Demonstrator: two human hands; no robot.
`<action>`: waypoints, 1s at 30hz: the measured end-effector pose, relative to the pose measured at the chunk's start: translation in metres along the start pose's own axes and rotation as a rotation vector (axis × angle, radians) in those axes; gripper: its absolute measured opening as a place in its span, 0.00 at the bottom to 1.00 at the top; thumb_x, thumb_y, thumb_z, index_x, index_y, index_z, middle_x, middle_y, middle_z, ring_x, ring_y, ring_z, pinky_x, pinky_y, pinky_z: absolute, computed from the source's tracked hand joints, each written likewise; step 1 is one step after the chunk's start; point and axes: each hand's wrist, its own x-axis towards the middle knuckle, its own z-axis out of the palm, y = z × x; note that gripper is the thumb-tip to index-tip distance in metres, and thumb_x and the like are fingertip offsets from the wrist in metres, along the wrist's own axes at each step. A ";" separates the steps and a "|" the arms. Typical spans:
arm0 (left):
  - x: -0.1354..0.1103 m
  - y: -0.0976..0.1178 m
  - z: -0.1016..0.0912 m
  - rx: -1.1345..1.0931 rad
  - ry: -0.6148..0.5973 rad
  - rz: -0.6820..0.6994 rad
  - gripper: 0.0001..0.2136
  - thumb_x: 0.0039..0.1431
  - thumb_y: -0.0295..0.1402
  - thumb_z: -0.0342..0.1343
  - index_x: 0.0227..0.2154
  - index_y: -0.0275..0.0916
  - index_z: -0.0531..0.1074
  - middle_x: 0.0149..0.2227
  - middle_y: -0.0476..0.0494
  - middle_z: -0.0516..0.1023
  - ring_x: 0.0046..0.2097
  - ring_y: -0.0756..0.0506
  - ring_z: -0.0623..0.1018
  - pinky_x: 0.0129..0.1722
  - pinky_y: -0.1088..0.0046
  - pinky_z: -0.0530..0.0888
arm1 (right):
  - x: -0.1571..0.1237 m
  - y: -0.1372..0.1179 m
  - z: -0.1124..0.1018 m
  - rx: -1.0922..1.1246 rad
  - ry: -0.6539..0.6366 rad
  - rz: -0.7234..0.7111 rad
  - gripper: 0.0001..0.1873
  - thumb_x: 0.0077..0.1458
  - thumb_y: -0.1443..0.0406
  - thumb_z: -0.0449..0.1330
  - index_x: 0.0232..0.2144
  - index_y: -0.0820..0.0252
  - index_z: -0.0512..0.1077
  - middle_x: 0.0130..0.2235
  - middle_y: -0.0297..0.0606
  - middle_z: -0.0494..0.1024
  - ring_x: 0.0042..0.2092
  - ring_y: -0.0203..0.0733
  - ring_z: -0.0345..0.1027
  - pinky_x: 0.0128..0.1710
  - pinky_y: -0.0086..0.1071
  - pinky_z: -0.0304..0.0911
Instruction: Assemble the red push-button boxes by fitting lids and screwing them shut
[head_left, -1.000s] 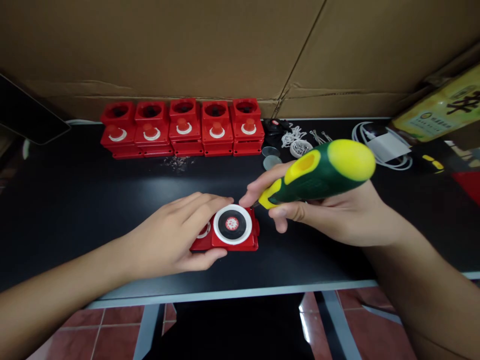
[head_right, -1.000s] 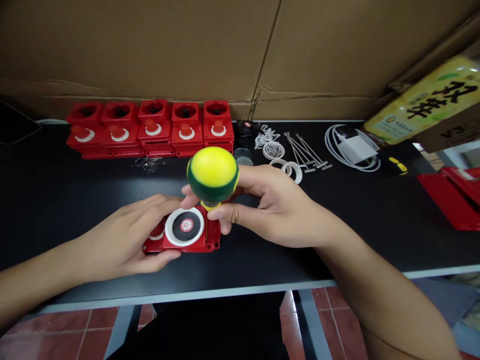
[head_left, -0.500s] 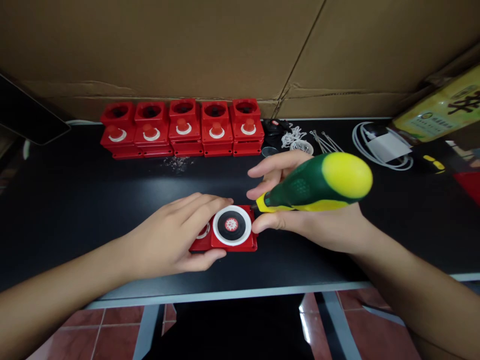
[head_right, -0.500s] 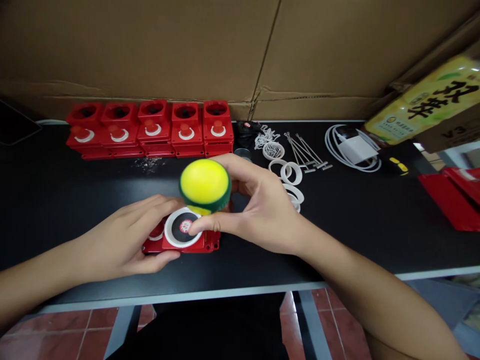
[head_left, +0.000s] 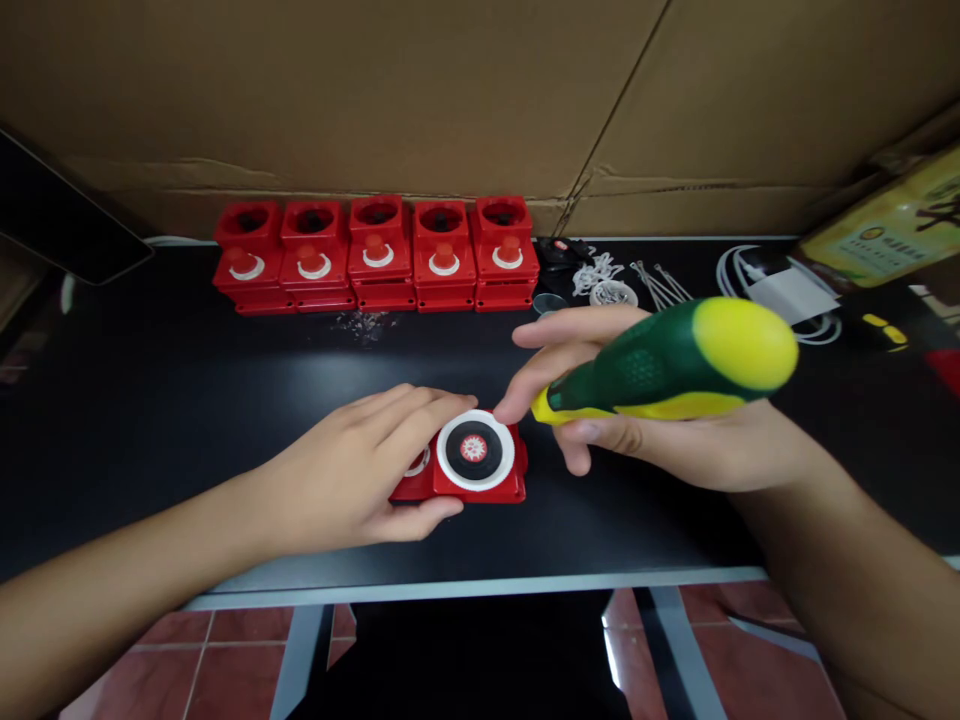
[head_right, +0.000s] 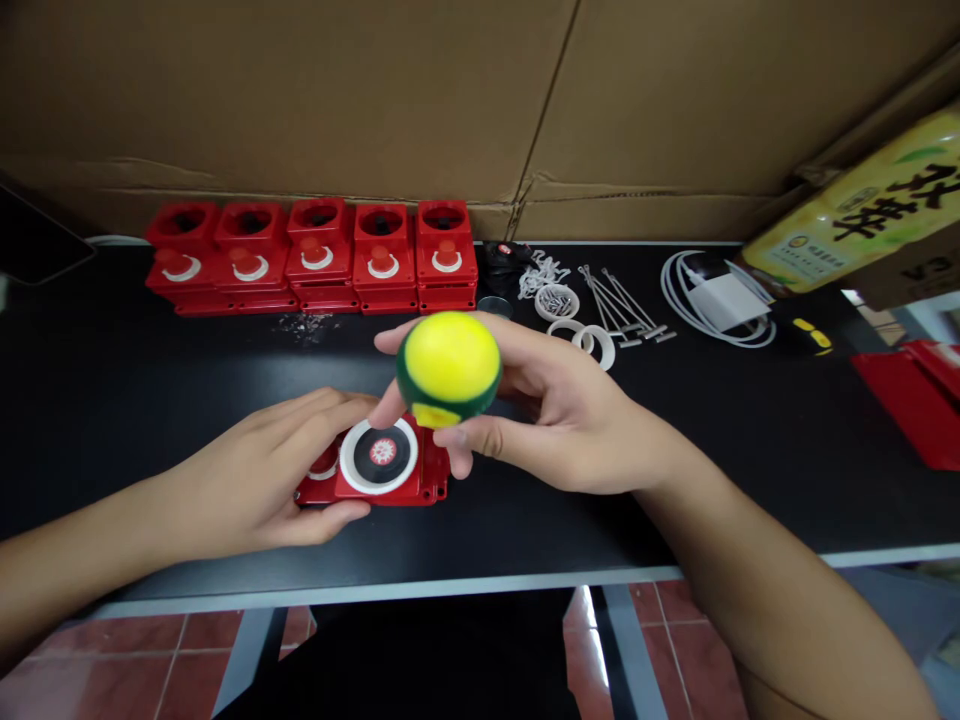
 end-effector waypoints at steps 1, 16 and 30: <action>0.000 0.000 0.000 0.001 -0.002 -0.003 0.23 0.80 0.42 0.61 0.67 0.36 0.66 0.59 0.33 0.85 0.60 0.34 0.86 0.63 0.55 0.84 | -0.001 -0.001 -0.001 0.008 -0.017 0.000 0.23 0.73 0.69 0.72 0.65 0.50 0.79 0.52 0.33 0.91 0.35 0.29 0.83 0.42 0.27 0.84; -0.002 -0.001 -0.004 0.023 -0.014 -0.019 0.25 0.78 0.42 0.62 0.69 0.37 0.64 0.59 0.31 0.84 0.60 0.33 0.87 0.63 0.55 0.84 | 0.004 0.005 0.011 -0.154 0.283 0.001 0.22 0.51 0.64 0.88 0.46 0.54 0.86 0.44 0.36 0.91 0.40 0.40 0.84 0.37 0.31 0.83; -0.003 0.000 -0.003 0.018 -0.023 -0.027 0.26 0.80 0.44 0.60 0.71 0.39 0.62 0.59 0.32 0.84 0.58 0.34 0.87 0.61 0.56 0.84 | 0.004 0.008 -0.004 -0.409 0.110 -0.184 0.15 0.61 0.65 0.79 0.50 0.49 0.85 0.49 0.37 0.90 0.51 0.49 0.86 0.53 0.42 0.82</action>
